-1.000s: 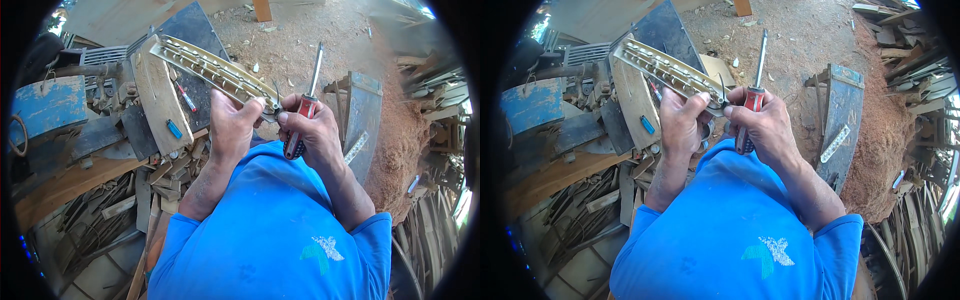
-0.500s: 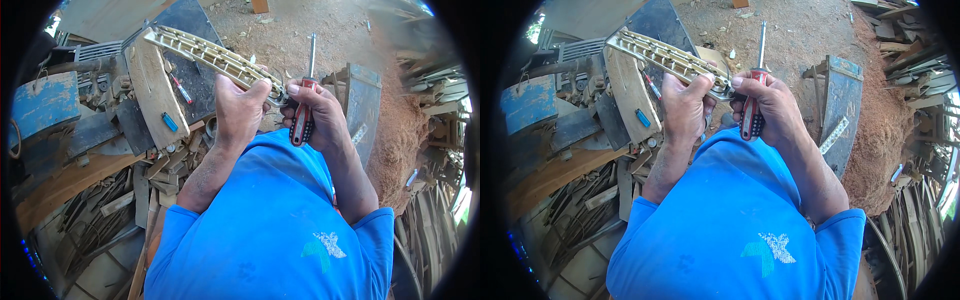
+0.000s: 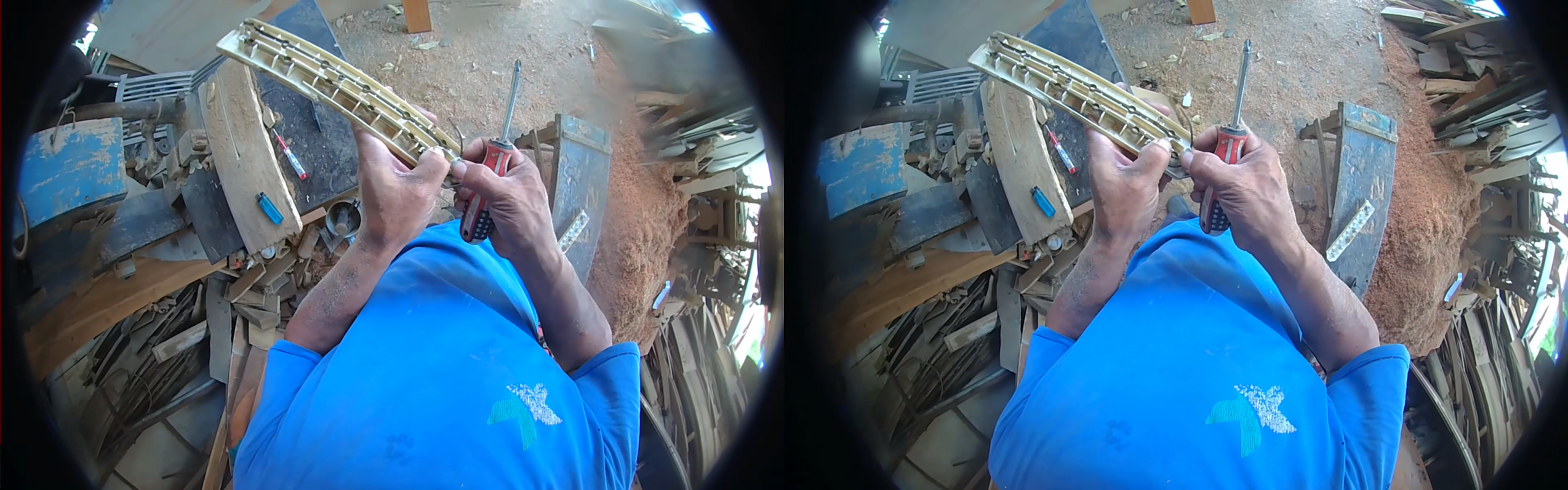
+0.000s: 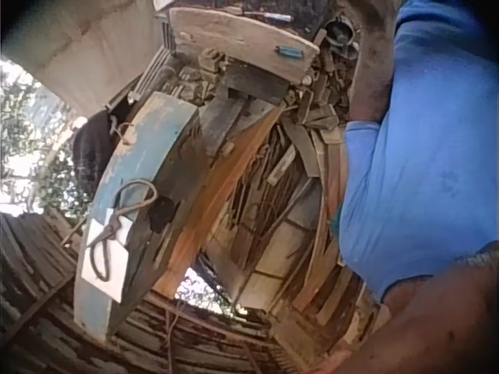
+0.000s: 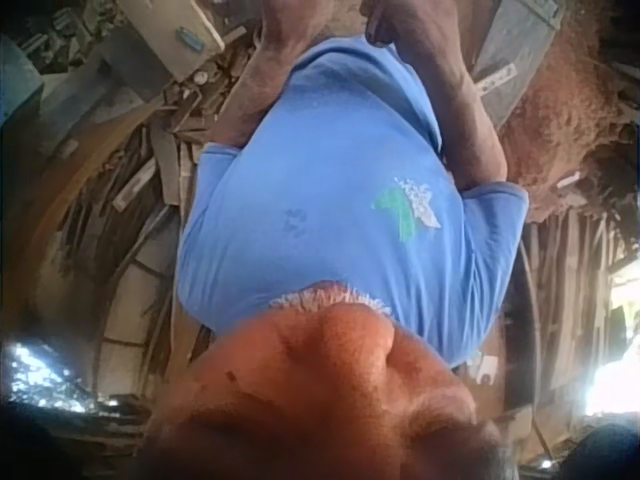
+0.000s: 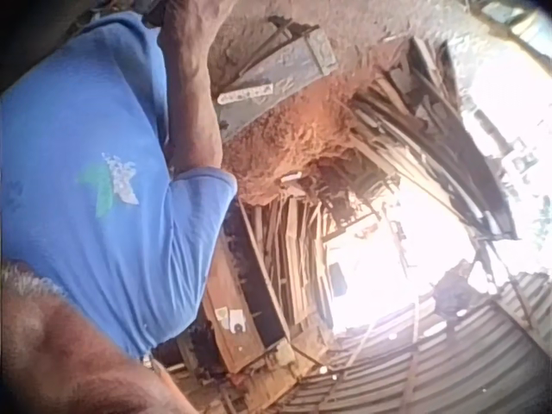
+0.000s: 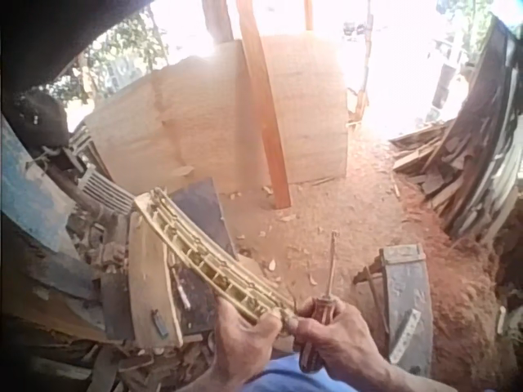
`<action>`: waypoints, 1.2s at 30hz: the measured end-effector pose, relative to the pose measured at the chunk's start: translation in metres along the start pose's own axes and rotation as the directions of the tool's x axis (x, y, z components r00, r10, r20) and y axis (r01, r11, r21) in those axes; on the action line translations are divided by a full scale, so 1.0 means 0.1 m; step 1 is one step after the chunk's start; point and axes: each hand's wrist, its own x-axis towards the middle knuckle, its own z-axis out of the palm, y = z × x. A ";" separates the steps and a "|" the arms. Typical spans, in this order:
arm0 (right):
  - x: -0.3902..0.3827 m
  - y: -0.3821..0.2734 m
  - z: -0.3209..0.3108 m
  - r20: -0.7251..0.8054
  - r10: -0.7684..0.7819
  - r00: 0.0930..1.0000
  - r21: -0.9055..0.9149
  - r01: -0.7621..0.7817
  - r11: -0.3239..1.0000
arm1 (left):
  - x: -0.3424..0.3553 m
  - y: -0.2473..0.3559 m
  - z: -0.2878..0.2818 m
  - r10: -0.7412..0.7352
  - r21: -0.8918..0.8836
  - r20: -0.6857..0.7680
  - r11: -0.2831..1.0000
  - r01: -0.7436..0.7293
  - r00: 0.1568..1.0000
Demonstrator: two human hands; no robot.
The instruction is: The person uses a screwdriver to tighten internal connections within a plastic power strip housing and then reassembles the outer casing pieces together by hand.
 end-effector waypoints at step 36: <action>0.13 0.04 0.10 0.137 0.102 0.985 0.020 -0.106 0.994 | -0.08 0.01 -0.38 -0.054 -0.292 0.081 0.954 0.075 0.995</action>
